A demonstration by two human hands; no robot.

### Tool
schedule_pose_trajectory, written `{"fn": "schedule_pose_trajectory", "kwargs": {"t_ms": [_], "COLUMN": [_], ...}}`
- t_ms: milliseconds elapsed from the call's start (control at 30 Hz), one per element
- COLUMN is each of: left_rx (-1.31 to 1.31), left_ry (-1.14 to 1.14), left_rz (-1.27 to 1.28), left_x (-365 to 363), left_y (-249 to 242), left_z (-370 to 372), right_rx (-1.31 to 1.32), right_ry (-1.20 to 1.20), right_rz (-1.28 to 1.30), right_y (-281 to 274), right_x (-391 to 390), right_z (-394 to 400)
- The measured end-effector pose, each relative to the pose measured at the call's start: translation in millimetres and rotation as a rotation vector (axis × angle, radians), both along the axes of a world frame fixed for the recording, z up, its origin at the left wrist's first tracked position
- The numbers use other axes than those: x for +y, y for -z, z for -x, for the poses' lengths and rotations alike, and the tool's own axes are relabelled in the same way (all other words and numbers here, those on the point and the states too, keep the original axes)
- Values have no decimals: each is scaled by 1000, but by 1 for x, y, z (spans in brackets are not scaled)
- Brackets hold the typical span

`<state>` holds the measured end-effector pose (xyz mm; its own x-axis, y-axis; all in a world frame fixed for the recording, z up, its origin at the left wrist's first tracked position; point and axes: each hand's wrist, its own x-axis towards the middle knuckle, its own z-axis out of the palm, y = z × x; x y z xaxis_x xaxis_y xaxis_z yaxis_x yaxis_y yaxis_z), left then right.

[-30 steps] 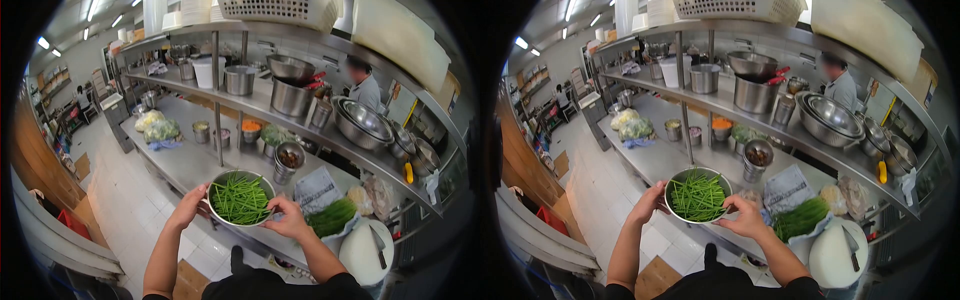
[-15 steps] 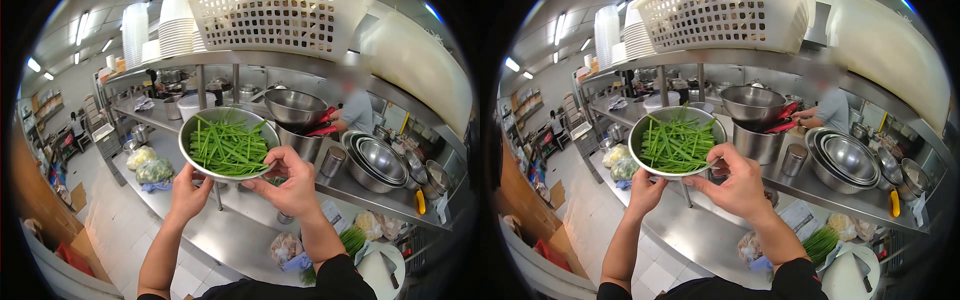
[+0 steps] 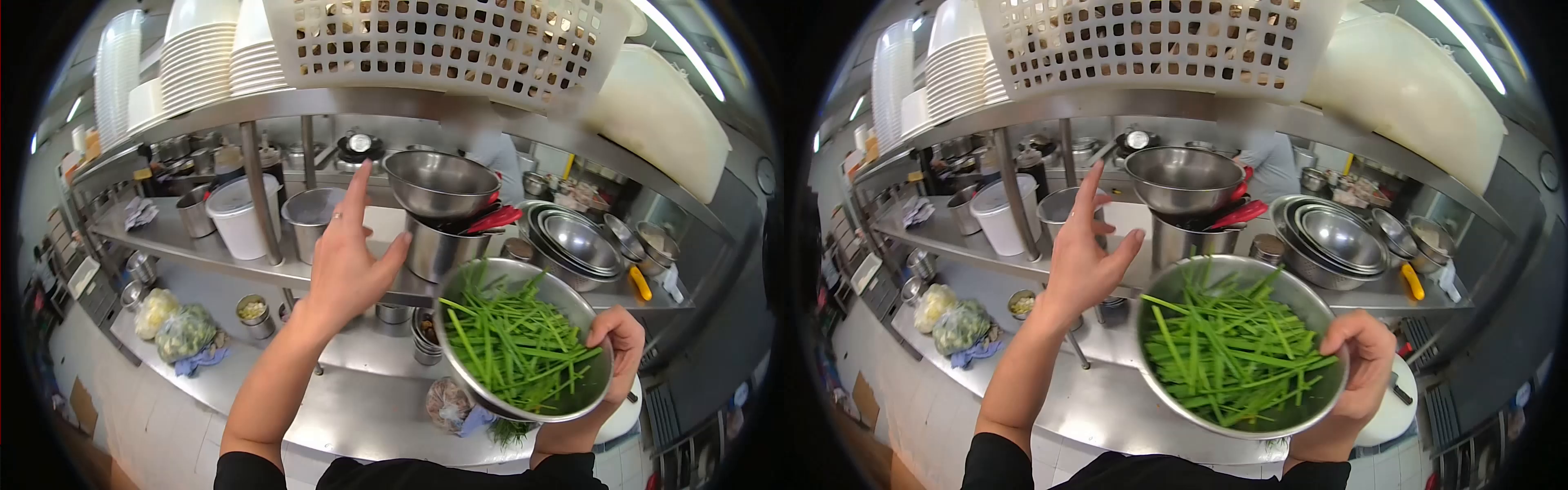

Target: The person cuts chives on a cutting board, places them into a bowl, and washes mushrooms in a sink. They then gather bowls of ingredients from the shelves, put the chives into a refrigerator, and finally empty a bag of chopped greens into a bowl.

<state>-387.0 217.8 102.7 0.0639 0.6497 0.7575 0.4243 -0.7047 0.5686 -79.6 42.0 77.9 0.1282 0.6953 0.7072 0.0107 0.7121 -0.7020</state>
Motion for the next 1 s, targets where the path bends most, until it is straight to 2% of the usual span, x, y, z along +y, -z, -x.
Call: {"fn": "schedule_pose_trajectory", "kwargs": {"t_ms": [33,67,167,233,300,433,500,633,700,767,833,900,1000], "left_rx": [104,97,271,258,237,204,383,310,264,234,202,221,176], "left_ry": [-91,-64,-19,-18,-229,-187,-14,-124,-45,-15,11,-19,32], "left_rz": [-133,-133,155,59,-106,-300,-70,-94,52,1,-54,48,54], "left_x": [8,14,24,30,19,-1,-9,15,21,32,27,12,-7], "left_y": [-5,-14,-44,-42,-36,8,18,26,23,24,21,14,17], "left_z": [-3,-6,-6,-8,-10,-26,-41,-59,-63,-61,-53,-38,-8], "right_rx": [22,2,-5,5,-121,-135,-138,-103,-102,-112,-119,-122,-118], "right_ry": [35,80,132,147,160,213,236,294,313,344,343,373,334], "right_rz": [11,5,42,42,-20,-67,-71,-42,-56,-65,-64,-62,-20], "right_y": [2,5,12,15,16,25,27,29,30,25,21,21,11], "right_x": [-10,-19,-40,-49,-54,-62,-67,-70,-70,-69,-70,-72,-65], "right_z": [-4,-8,-8,-2,2,-1,-5,-11,-14,-17,-24,-42,-56]}}
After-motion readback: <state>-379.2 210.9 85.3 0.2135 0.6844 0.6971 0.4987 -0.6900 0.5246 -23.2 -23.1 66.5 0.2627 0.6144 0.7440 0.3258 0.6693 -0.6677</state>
